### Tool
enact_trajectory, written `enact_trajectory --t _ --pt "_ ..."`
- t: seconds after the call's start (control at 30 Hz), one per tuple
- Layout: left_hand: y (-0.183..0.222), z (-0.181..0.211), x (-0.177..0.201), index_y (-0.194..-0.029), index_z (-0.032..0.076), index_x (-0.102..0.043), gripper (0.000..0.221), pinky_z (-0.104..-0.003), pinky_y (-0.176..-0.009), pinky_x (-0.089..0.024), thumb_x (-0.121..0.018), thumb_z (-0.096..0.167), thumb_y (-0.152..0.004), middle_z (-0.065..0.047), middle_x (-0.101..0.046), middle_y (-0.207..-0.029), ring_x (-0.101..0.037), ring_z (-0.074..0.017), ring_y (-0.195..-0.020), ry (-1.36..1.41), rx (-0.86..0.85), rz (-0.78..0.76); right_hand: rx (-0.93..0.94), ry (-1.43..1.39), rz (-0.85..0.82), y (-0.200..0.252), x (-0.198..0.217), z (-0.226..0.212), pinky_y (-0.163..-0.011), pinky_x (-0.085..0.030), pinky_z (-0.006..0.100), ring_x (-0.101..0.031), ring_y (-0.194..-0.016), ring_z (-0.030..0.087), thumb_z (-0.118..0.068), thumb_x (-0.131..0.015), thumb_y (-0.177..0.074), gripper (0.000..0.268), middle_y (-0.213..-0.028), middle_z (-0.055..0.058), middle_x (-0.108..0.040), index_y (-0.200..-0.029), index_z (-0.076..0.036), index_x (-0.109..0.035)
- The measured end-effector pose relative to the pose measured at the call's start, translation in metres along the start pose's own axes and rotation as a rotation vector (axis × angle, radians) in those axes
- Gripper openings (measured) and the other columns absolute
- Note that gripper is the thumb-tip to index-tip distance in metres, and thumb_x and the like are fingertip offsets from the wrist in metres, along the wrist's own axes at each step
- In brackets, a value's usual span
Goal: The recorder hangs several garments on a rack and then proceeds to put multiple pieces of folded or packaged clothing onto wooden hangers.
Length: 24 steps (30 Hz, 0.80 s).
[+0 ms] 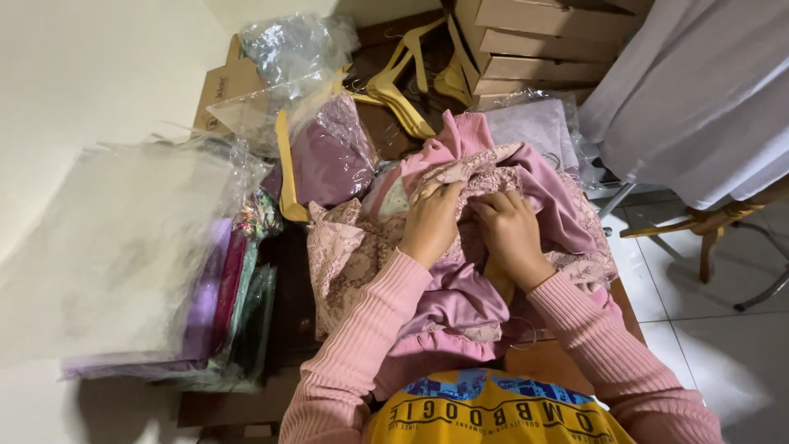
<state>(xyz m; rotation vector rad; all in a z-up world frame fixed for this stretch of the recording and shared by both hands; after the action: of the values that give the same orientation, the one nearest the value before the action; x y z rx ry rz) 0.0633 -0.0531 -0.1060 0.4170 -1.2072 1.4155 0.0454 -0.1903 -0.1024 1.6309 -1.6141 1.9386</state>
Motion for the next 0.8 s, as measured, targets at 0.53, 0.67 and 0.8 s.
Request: enact_trajectory --t 0.53,0.67,0.8 --pt "0.001 -0.025 -0.028 -0.122 0.014 -0.072 0.030 -0.042 -0.112 -0.039 -0.057 0.006 -0.097 -0.006 -0.070 -0.131 -0.061 -0.0226 -0.119 0.207 -0.023 -0.125 -0.058 -0.448 0.067 -0.012 0.030 0.009 -0.082 -0.058 0.037 -0.068 -0.092 0.024 0.000 -0.078 -0.084 0.016 -0.101 0.009 -0.070 -0.099 -0.001 -0.072" --pt "-0.008 0.007 0.034 -0.109 0.021 -0.078 0.025 -0.045 -0.107 -0.035 -0.059 0.008 -0.097 0.003 -0.080 -0.111 -0.064 -0.0178 -0.112 0.079 -0.073 -0.013 0.119 -0.438 0.074 -0.026 0.061 -0.007 -0.082 -0.051 0.035 -0.065 -0.093 0.021 -0.003 -0.082 -0.079 0.015 -0.100 0.006 -0.070 -0.092 -0.004 -0.075" --pt "-0.011 -0.003 0.050 -0.103 0.023 -0.078 0.025 -0.054 -0.108 -0.033 -0.061 0.007 -0.093 0.003 -0.079 -0.106 -0.064 -0.0206 -0.109 -0.046 -0.170 0.254 0.130 -0.415 0.028 -0.009 0.053 0.004 -0.079 -0.047 0.033 -0.059 -0.088 0.018 -0.006 -0.084 -0.077 0.014 -0.096 0.003 -0.070 -0.090 -0.007 -0.078"
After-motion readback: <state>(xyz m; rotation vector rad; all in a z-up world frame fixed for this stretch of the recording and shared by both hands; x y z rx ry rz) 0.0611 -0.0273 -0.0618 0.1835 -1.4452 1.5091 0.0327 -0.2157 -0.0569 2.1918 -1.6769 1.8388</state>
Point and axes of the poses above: each hand's wrist, its own y-axis away from the middle knuckle, its own x-axis out of the back of the hand, z = x × y, the point moved 6 cm from there along -y, towards the middle knuckle
